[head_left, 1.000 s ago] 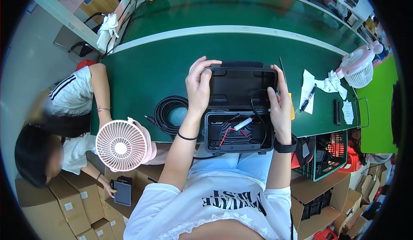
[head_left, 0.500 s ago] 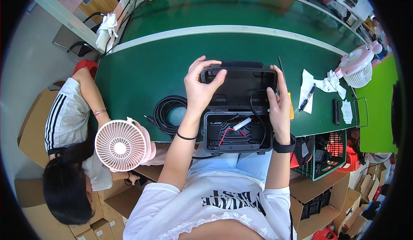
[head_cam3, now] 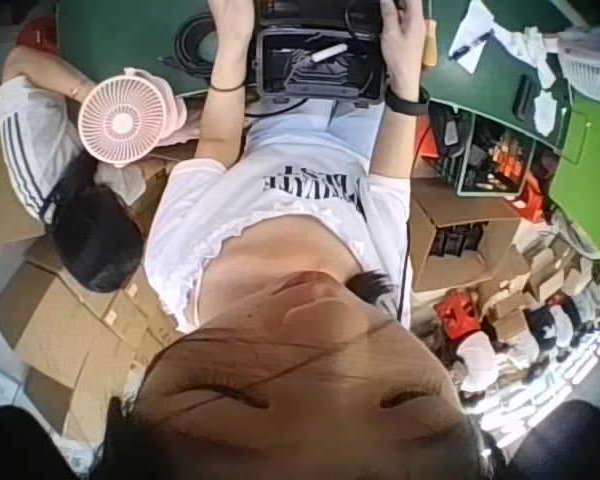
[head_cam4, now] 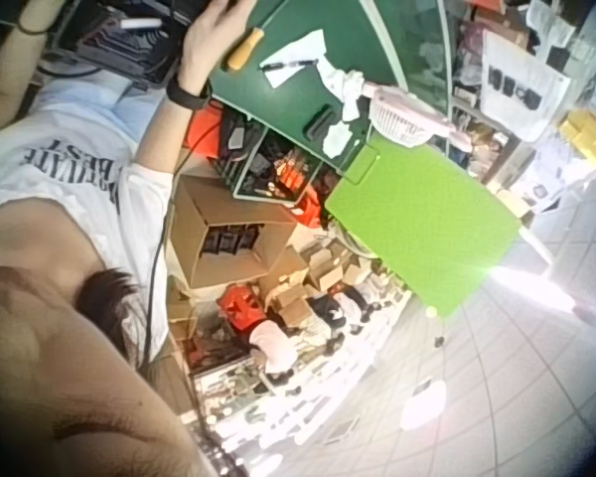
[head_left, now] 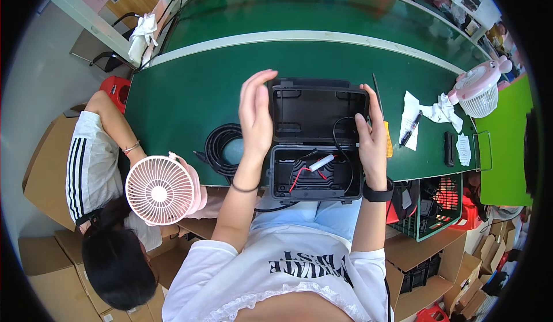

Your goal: The recorder labels a component, organizes cables within a black plastic enclosure, and uses a screwdriver to secure the device.

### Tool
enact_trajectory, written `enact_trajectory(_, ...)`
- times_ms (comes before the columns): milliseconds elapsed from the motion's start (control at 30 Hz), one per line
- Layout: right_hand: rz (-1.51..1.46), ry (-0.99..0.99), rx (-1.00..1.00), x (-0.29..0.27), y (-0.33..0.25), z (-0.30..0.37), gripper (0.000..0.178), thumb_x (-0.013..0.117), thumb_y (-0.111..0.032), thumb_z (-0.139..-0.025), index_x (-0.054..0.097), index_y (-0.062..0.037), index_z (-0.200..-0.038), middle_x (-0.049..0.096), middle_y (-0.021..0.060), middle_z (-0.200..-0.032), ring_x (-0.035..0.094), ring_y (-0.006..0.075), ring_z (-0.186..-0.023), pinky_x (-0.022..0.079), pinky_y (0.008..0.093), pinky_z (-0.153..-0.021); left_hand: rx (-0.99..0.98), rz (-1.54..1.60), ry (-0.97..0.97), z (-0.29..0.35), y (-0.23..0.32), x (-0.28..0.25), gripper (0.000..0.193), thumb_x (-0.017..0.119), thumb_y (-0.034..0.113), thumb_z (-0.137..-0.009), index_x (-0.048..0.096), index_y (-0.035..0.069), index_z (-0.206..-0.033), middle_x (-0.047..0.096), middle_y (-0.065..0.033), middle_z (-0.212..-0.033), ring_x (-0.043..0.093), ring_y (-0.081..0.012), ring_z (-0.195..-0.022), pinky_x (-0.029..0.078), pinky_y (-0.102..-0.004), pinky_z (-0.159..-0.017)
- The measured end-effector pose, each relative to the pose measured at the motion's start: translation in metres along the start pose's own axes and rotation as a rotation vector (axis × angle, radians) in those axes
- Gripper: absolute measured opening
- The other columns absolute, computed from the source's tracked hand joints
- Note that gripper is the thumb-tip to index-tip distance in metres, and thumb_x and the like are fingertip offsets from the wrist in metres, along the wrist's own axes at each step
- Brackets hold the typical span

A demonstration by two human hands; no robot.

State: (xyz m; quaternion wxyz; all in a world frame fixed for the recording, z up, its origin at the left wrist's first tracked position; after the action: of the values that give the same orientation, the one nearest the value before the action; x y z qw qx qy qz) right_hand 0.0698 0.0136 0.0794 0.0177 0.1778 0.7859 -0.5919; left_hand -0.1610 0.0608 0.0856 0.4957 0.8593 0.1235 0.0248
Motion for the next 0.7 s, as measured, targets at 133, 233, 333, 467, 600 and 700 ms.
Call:
enact_trajectory(133, -0.022, 0.004, 0.008, 0.000, 0.003, 0.002, 0.062, 0.052, 0.007, -0.094, 0.038, -0.0098, -0.152, 0.052, -0.0013, -0.144, 0.041, 0.0065, -0.078, 0.039, 0.0179, -0.068, 0.151, 0.003, -0.054, 0.046, 0.042, -0.031, 0.028, 0.049, 0.020, -0.100, 0.065, -0.001, -0.107, 0.064, -0.0162, -0.116, 0.055, -0.0335, -0.122, 0.039, -0.0445, -0.107)
enact_trajectory(233, -0.040, -0.016, 0.019, 0.005, 0.001, 0.001, 0.063, 0.052, 0.007, -0.094, 0.038, -0.0100, -0.152, 0.052, -0.0016, -0.143, 0.039, 0.0071, -0.075, 0.038, 0.0179, -0.067, 0.387, -0.166, -0.133, 0.099, 0.050, -0.050, 0.019, 0.063, 0.024, -0.091, 0.071, 0.006, -0.093, 0.068, -0.0111, -0.108, 0.059, -0.0341, -0.112, 0.046, -0.0480, -0.098)
enact_trajectory(333, -0.112, -0.009, 0.060, 0.001, -0.003, 0.002, 0.057, 0.050, 0.007, -0.092, 0.042, -0.0015, -0.148, 0.045, 0.0108, -0.151, 0.037, 0.0221, -0.144, 0.023, 0.0329, -0.119, 0.580, -0.520, -0.383, 0.136, 0.034, -0.047, 0.032, 0.075, 0.049, -0.081, 0.073, 0.021, -0.095, 0.062, -0.0062, -0.119, 0.051, -0.0328, -0.120, 0.040, -0.0529, -0.103)
enact_trajectory(467, -0.127, -0.001, 0.054, -0.003, 0.005, 0.001, 0.054, 0.061, -0.003, -0.093, 0.051, -0.0122, -0.145, 0.047, 0.0054, -0.150, 0.041, 0.0127, -0.136, 0.041, 0.0232, -0.095, 0.385, -0.503, -0.432, 0.160, 0.019, -0.048, 0.042, 0.083, 0.016, -0.068, 0.069, 0.022, -0.107, 0.059, -0.0070, -0.120, 0.047, -0.0353, -0.123, 0.039, -0.0522, -0.104)
enact_trajectory(600, -0.326, -0.041, 0.124, -0.002, 0.020, 0.007, 0.055, 0.068, -0.009, -0.092, 0.051, -0.0105, -0.145, 0.048, 0.0059, -0.150, 0.043, 0.0154, -0.135, 0.032, 0.0292, -0.111, 0.493, -0.467, -0.373, 0.170, 0.011, -0.052, 0.044, 0.076, -0.001, -0.061, 0.071, 0.013, -0.103, 0.061, -0.0034, -0.096, 0.056, -0.0317, -0.108, 0.045, -0.0483, -0.099)
enact_trajectory(700, -0.235, -0.067, 0.094, -0.009, 0.019, 0.016, 0.066, 0.073, -0.009, -0.088, 0.046, -0.0075, -0.148, 0.045, 0.0061, -0.152, 0.045, 0.0158, -0.133, 0.037, 0.0318, -0.109, 0.509, -0.433, -0.378, 0.179, 0.017, -0.061, 0.044, 0.076, -0.001, -0.060, 0.072, 0.011, -0.102, 0.059, -0.0024, -0.090, 0.057, -0.0287, -0.098, 0.047, -0.0457, -0.098)
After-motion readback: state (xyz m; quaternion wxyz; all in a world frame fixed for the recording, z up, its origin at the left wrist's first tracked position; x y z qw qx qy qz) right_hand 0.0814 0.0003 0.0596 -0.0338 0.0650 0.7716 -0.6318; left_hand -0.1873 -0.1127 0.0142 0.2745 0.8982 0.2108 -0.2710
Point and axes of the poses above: each hand's wrist, its own z-axis away from the middle knuckle, its own x-axis out of the palm, y = z × x, the point moved 3 cm from there along -z, towards the middle knuckle
